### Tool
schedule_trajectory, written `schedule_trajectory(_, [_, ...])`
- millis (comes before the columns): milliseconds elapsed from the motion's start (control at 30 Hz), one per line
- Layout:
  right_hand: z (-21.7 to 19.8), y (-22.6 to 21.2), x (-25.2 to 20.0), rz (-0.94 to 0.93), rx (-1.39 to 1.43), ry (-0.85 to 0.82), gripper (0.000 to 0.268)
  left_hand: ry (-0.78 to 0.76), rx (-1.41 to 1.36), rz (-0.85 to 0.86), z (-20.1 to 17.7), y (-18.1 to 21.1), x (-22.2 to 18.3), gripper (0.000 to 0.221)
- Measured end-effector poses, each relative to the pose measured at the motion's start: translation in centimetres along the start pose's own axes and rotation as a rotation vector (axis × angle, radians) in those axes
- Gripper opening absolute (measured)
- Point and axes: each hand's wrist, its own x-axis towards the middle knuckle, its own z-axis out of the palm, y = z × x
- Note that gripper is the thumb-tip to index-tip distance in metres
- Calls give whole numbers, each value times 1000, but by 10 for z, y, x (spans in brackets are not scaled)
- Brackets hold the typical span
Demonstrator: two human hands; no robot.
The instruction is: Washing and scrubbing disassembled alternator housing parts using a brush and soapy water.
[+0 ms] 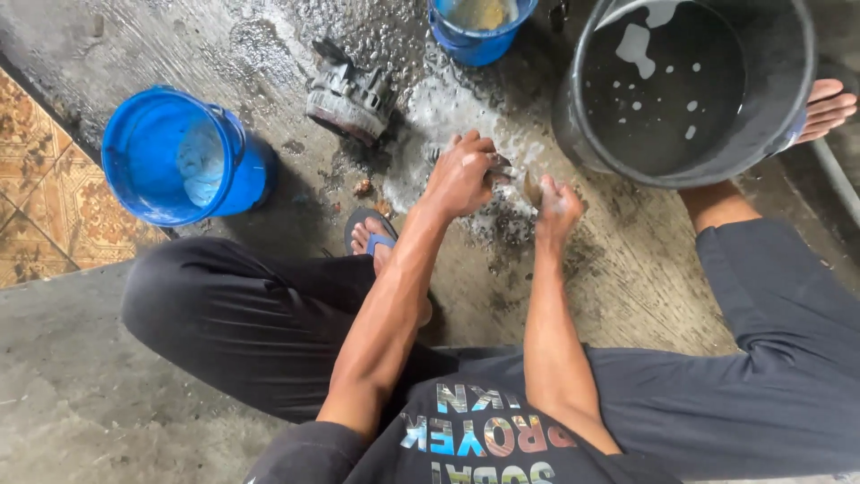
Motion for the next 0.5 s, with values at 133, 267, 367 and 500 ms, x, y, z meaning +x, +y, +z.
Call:
schedule_trajectory(133, [3,-42,6,18,155,-11,36,-18,-103,-34,9,3,-8,8])
schedule_trajectory(267, [-7,-20,7,28,86,-20,43,-17,-58,11,3,5,-1,9])
schedule_trajectory(367, [-7,-40,19,5,64,-52,45,-26,3,25,11,-2,4,10])
schedule_trajectory(500, [-4,-54,17,-108,100,-66,41,-32,-69,-2,-1,11,0,8])
